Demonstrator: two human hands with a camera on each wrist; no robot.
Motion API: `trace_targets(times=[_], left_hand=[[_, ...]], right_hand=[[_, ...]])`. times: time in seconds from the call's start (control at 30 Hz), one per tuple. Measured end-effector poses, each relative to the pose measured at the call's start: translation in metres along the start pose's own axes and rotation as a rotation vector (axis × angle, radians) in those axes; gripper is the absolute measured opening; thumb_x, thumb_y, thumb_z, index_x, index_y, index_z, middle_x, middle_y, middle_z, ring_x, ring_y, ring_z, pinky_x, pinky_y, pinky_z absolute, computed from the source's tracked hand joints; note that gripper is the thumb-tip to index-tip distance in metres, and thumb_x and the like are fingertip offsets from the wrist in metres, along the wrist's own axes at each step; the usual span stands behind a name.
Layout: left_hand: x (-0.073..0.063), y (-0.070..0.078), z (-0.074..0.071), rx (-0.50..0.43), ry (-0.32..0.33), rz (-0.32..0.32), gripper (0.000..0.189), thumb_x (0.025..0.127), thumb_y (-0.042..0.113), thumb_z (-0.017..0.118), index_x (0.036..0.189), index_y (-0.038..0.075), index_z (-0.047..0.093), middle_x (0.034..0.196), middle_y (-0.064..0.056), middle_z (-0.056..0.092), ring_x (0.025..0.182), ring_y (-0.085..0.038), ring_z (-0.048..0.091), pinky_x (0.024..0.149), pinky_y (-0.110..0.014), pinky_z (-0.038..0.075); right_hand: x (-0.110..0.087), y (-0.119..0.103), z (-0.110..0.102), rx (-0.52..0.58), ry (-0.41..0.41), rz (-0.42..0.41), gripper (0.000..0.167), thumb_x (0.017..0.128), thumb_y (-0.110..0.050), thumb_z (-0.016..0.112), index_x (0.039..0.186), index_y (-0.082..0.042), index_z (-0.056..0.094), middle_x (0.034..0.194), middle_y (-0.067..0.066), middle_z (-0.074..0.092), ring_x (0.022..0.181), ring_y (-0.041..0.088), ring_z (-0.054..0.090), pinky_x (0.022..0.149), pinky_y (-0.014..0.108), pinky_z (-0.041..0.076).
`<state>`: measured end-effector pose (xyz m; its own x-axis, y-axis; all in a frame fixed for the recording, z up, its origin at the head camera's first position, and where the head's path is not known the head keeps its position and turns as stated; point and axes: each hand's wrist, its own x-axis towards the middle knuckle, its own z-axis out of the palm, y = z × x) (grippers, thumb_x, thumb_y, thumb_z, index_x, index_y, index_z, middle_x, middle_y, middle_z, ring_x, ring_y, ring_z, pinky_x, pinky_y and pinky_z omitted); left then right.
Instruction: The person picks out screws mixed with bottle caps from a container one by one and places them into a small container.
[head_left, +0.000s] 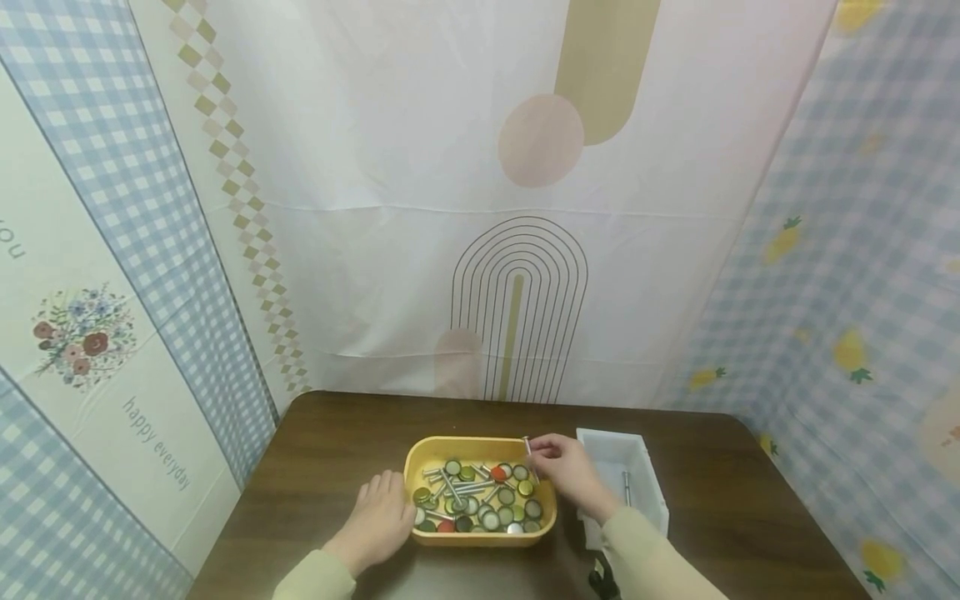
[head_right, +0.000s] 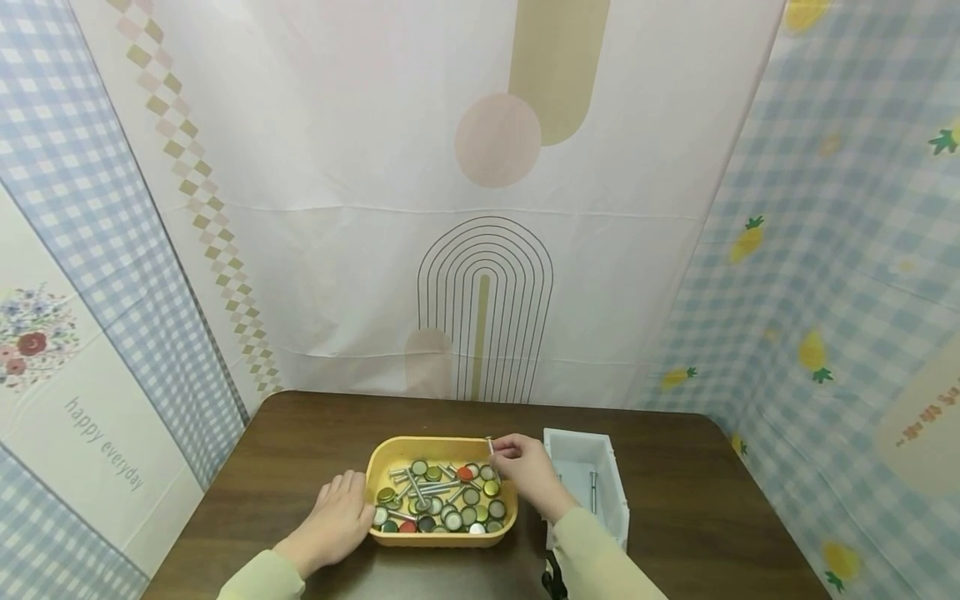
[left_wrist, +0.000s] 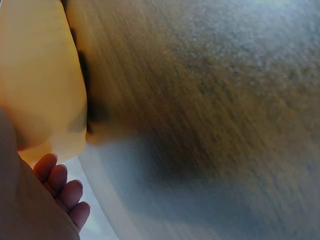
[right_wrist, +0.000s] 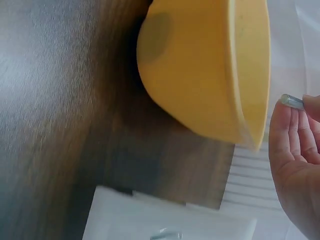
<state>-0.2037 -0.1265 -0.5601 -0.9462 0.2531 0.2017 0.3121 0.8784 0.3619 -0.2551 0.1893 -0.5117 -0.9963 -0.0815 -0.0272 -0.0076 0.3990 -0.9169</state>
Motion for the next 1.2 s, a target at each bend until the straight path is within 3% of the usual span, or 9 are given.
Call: trace_targets(times=[0.27, 0.6, 0.8, 1.03, 1.2], left_hand=[[0.001, -0.001, 0.001, 0.004, -0.01, -0.002, 0.012, 0.088, 0.017, 0.05, 0.093, 0.008, 0.045, 0.084, -0.002, 0.035, 0.08, -0.02, 0.036, 0.077, -0.041, 0.034], [0.0, 0.002, -0.004, -0.013, -0.018, -0.011, 0.011, 0.088, 0.016, 0.05, 0.092, 0.008, 0.045, 0.084, -0.002, 0.034, 0.079, -0.019, 0.035, 0.077, -0.041, 0.033], [0.0, 0.002, -0.002, -0.013, -0.016, -0.01, 0.011, 0.087, 0.016, 0.05, 0.093, 0.008, 0.046, 0.085, -0.001, 0.035, 0.079, -0.019, 0.035, 0.077, -0.041, 0.033], [0.0, 0.0, 0.0, -0.007, -0.019, -0.01, 0.013, 0.087, 0.017, 0.05, 0.095, 0.007, 0.046, 0.085, -0.001, 0.035, 0.08, -0.019, 0.035, 0.077, -0.041, 0.034], [0.001, -0.002, 0.002, -0.004, -0.015, -0.002, 0.012, 0.087, 0.017, 0.05, 0.093, 0.008, 0.045, 0.085, -0.001, 0.035, 0.079, -0.019, 0.035, 0.076, -0.04, 0.033]], right_hand=[[-0.009, -0.001, -0.036, 0.076, 0.084, 0.071, 0.027, 0.09, -0.009, 0.064, 0.114, 0.003, 0.061, 0.101, 0.016, 0.067, 0.088, 0.03, 0.065, 0.075, 0.039, 0.054], [-0.018, 0.016, -0.077, 0.011, 0.169, 0.11, 0.034, 0.092, -0.015, 0.064, 0.12, 0.003, 0.059, 0.107, 0.016, 0.067, 0.097, 0.027, 0.065, 0.08, 0.037, 0.054], [-0.022, 0.027, -0.082, 0.013, 0.202, 0.125, 0.033, 0.091, -0.011, 0.063, 0.118, 0.007, 0.058, 0.107, 0.021, 0.065, 0.097, 0.032, 0.064, 0.078, 0.038, 0.054], [-0.026, 0.041, -0.078, -0.181, 0.198, 0.175, 0.031, 0.092, -0.013, 0.06, 0.116, 0.008, 0.06, 0.099, 0.016, 0.067, 0.082, 0.026, 0.065, 0.069, 0.036, 0.051], [-0.027, 0.051, -0.073, -0.237, 0.19, 0.176, 0.03, 0.091, -0.01, 0.059, 0.113, 0.01, 0.06, 0.096, 0.015, 0.066, 0.077, 0.021, 0.06, 0.067, 0.035, 0.049]])
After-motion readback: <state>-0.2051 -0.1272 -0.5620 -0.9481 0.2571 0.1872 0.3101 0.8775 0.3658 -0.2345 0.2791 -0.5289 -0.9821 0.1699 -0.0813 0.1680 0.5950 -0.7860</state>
